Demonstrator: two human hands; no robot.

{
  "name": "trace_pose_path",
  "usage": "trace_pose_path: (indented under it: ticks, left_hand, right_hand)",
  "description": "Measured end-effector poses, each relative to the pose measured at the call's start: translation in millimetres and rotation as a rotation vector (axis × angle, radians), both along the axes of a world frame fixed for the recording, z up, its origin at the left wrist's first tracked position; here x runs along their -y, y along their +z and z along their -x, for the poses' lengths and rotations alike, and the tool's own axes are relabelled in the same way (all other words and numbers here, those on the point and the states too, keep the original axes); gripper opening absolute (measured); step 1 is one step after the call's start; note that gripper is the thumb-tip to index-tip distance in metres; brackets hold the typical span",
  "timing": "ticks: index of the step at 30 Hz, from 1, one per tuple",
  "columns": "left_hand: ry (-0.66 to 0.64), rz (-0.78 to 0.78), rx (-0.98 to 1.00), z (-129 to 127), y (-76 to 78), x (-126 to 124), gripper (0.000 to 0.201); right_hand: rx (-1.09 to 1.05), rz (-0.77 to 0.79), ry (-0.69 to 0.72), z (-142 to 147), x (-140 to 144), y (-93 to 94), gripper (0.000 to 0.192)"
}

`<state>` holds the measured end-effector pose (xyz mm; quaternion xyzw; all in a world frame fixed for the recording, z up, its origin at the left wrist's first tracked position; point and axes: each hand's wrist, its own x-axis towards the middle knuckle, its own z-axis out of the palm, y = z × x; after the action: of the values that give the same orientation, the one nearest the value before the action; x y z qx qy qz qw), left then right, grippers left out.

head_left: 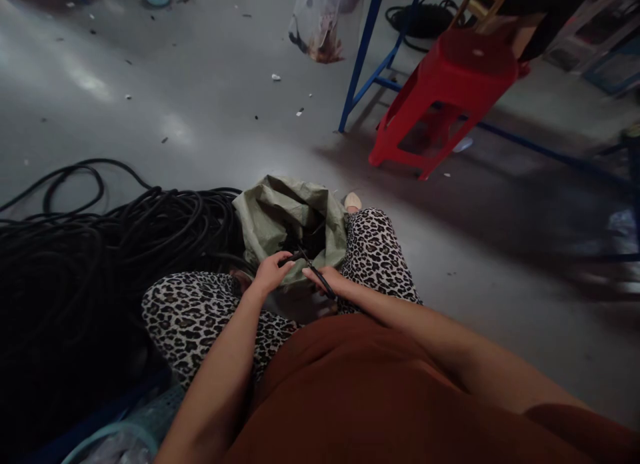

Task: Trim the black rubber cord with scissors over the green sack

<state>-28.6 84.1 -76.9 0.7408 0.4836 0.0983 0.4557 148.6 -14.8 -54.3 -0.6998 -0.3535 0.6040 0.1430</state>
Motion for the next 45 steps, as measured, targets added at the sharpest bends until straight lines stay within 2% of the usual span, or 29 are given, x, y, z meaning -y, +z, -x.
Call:
trace_pose_path:
  ticks: [9, 15, 26, 34, 39, 45]
  left_hand:
    - [-0.049, 0.011, -0.041, 1.8, 3.6, -3.3, 0.038]
    - [-0.074, 0.028, -0.033, 1.2, 9.0, -4.1, 0.034]
    - [-0.066, 0.038, -0.073, -2.3, 10.8, -1.6, 0.036]
    - [-0.054, 0.045, -0.047, -3.3, 9.2, 0.3, 0.032]
    - [0.015, 0.088, 0.019, -5.6, 9.3, 0.2, 0.031]
    - [0.124, 0.209, 0.107, -7.7, 13.7, 2.5, 0.028]
  right_hand:
    - [-0.122, 0.070, -0.082, 0.4, -2.4, 19.5, 0.047]
    - [-0.139, 0.084, -0.071, -0.3, -1.8, 19.1, 0.046]
    - [-0.115, 0.085, -0.103, 0.7, -2.7, 22.8, 0.044]
    - [-0.073, 0.081, -0.071, 0.8, -3.1, 24.7, 0.049]
    - [-0.107, 0.075, -0.142, 2.2, -2.6, 24.4, 0.044]
    - [-0.210, 0.072, -0.221, 5.3, -2.7, 7.6, 0.039]
